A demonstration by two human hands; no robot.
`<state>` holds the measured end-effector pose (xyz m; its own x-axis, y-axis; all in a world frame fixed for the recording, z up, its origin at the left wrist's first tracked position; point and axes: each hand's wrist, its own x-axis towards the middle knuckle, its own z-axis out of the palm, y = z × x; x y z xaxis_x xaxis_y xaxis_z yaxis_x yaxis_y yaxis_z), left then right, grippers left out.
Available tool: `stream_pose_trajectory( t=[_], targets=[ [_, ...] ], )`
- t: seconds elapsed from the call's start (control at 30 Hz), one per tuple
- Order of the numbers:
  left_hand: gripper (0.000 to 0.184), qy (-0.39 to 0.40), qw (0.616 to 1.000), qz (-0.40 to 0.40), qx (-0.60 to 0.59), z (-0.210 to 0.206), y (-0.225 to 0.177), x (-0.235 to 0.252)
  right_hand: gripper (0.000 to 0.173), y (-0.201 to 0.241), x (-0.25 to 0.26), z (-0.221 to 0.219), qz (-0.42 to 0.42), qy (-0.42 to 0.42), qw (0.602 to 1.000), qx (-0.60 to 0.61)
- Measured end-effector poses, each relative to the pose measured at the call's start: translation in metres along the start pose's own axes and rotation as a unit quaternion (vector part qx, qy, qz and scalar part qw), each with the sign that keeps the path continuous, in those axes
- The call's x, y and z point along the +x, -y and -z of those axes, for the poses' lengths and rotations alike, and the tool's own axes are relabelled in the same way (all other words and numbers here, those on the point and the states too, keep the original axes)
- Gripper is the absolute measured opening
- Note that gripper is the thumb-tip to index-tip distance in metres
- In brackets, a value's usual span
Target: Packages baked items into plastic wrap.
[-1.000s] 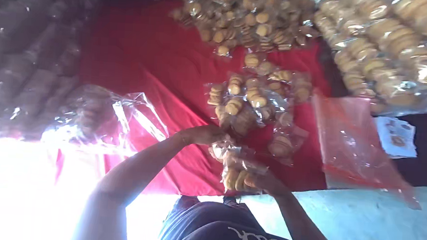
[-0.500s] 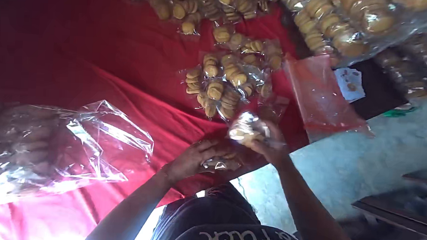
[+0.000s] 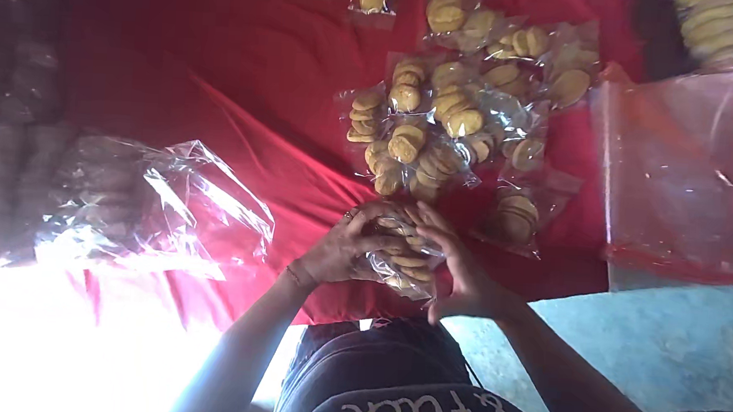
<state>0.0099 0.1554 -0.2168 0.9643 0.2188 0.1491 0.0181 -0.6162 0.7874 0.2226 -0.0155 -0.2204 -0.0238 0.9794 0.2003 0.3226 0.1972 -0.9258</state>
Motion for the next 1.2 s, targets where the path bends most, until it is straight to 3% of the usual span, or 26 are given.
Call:
stream_pose_trajectory(
  t=[0.1,0.2,0.33,0.4,0.5,0.57,0.63,0.7,0.73,0.8,0.83,0.87,0.9,0.97,1.0,1.03,1.1,1.13,1.2],
  targets=[
    [0.05,-0.027,0.999,0.027,-0.028,-0.007,-0.007,-0.006,0.082,-0.011,-0.008,-0.028,0.023,-0.049,0.991,-0.122],
    [0.043,-0.089,0.991,0.068,-0.076,-0.017,-0.027,-0.013,0.071,-0.011,0.001,-0.045,0.037,-0.131,0.981,-0.141],
    [0.046,-0.174,0.958,0.159,-0.161,-0.022,-0.1,-0.035,0.068,0.024,-0.006,-0.041,0.033,-0.068,0.997,0.014],
    [0.056,-0.171,0.946,0.201,-0.191,-0.019,-0.132,-0.05,0.062,0.038,-0.018,-0.048,-0.014,-0.006,0.985,0.173],
    [0.066,-0.179,0.936,0.255,-0.161,0.013,-0.149,-0.079,0.044,0.048,-0.01,-0.06,-0.082,0.111,0.883,0.448],
    [0.041,-0.257,0.905,0.328,0.089,0.048,-0.141,-0.096,0.029,0.028,-0.001,-0.073,-0.061,0.157,0.822,0.543],
    [0.025,-0.267,0.814,0.401,0.324,0.085,-0.106,-0.117,0.026,0.032,0.024,-0.084,-0.093,0.123,0.808,0.569],
    [0.028,-0.235,0.764,0.484,0.356,0.121,-0.066,-0.136,0.043,0.072,0.074,-0.098,-0.184,0.079,0.805,0.559],
    [0.035,-0.23,0.763,0.506,0.33,0.136,-0.051,-0.144,0.044,0.083,0.103,-0.114,-0.199,0.085,0.784,0.582],
    [0.044,-0.271,0.809,0.461,0.244,0.164,-0.045,-0.152,0.047,0.089,0.157,-0.156,-0.228,0.078,0.751,0.614],
    [0.047,-0.292,0.833,0.421,0.206,0.177,-0.053,-0.152,0.05,0.09,0.177,-0.175,-0.248,0.05,0.759,0.6],
    [0.048,-0.301,0.856,0.383,0.174,0.187,-0.064,-0.153,0.05,0.09,0.191,-0.193,-0.253,0.013,0.795,0.552],
    [0.049,-0.298,0.875,0.349,0.153,0.196,-0.074,-0.154,0.057,0.084,0.199,-0.212,-0.214,-0.021,0.854,0.473],
    [0.049,-0.268,0.916,0.273,0.119,0.209,-0.087,-0.153,0.073,0.066,0.203,-0.238,-0.01,-0.045,0.983,0.177],
    [0.047,-0.249,0.935,0.232,0.105,0.211,-0.09,-0.15,0.062,0.065,0.202,-0.244,0.063,-0.052,0.996,0.038],
    [0.044,-0.228,0.948,0.199,0.099,0.211,-0.091,-0.146,0.051,0.077,0.203,-0.245,0.084,-0.044,0.995,-0.041],
    [0.037,-0.212,0.961,0.135,0.119,0.203,-0.085,-0.142,0.035,0.129,0.222,-0.239,-0.017,0.031,0.997,-0.063],
    [0.034,-0.215,0.963,0.101,0.127,0.198,-0.08,-0.142,0.034,0.139,0.238,-0.247,-0.06,0.046,0.996,-0.044],
    [0.027,-0.217,0.971,0.056,0.076,0.19,-0.076,-0.143,0.049,0.104,0.277,-0.286,-0.002,-0.021,0.999,-0.028]
  ],
)
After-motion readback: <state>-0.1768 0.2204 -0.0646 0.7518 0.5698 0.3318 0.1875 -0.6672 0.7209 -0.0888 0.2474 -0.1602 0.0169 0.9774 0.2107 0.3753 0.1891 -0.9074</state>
